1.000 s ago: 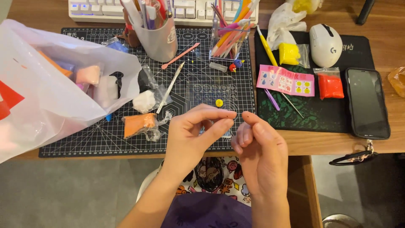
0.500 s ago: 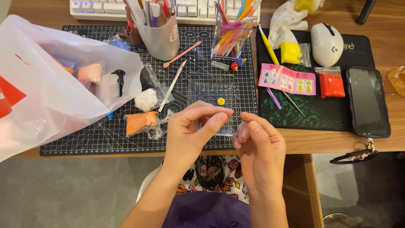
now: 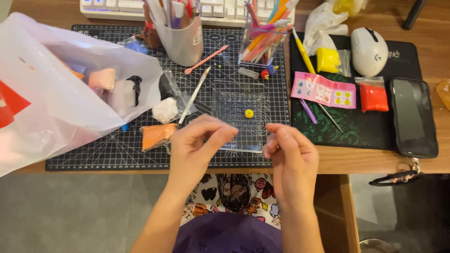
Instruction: Using a needle tool to add texture and detail to a small yellow clay piece.
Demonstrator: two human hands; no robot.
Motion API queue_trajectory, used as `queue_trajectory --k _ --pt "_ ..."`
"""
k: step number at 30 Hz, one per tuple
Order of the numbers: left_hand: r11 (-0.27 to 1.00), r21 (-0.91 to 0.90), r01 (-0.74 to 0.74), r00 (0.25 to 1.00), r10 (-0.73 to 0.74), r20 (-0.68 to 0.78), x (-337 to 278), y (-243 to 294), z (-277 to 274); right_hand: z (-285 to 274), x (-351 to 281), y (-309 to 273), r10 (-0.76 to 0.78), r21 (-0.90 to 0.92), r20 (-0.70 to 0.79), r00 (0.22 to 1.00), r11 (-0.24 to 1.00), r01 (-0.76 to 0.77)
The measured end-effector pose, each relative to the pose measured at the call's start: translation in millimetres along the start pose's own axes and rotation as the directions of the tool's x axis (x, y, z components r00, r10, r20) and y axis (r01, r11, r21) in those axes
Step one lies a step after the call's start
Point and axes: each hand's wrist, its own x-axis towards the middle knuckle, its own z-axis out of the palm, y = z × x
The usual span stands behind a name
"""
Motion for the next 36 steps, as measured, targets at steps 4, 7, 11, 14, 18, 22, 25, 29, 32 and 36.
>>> queue_trajectory --k 4,7,11,14,18,22,25,29,32,36 --pt "1.0 -0.022 -0.005 1.0 0.004 -0.004 -19.5 -5.4 -22.6 26.0 23.0 -10.9 -0.021 -0.193 0.098 0.995 0.98 0.039" --pt "1.0 -0.03 0.008 1.0 -0.007 0.03 -31.6 -10.4 -38.8 48.4 46.8 -16.9 -0.011 -0.439 0.273 0.962 0.888 0.135" --pt "0.999 0.018 0.038 0.999 -0.038 0.036 -42.9 -14.8 -54.9 64.4 69.3 -6.1 0.024 -0.578 0.514 0.858 0.748 0.325" --pt "0.997 0.046 0.067 0.998 -0.067 0.015 -46.8 -8.6 -64.1 75.1 74.0 -3.1 0.023 -0.632 0.575 0.818 0.648 0.426" --pt "0.993 0.094 0.066 0.998 -0.064 -0.031 -51.4 -9.3 -74.6 75.2 83.3 0.0 0.005 -0.737 0.606 0.796 0.38 0.559" --pt "0.995 0.075 0.072 0.995 -0.067 -0.072 -54.9 -13.3 -85.9 67.8 94.2 7.6 -0.02 -0.761 0.611 0.791 0.258 0.595" --pt "0.996 0.071 0.058 0.993 -0.051 -0.106 -56.3 -15.1 -96.2 67.2 97.3 13.3 -0.012 -0.775 0.619 0.786 0.158 0.612" --pt "0.998 0.049 0.045 0.987 -0.037 -0.159 -57.2 -18.8 -105.1 69.2 100.6 17.1 -0.008 -0.767 0.638 0.77 0.081 0.637" --pt "0.998 0.048 0.035 0.986 -0.027 -0.165 -57.7 -20.7 -106.4 68.8 102.6 19.0 -0.01 -0.755 0.653 0.757 0.065 0.652" --pt "0.998 0.036 0.051 0.986 -0.045 -0.159 -54.2 -20.1 -98.1 67.4 103.4 20.8 -0.014 -0.764 0.642 0.767 0.075 0.641"
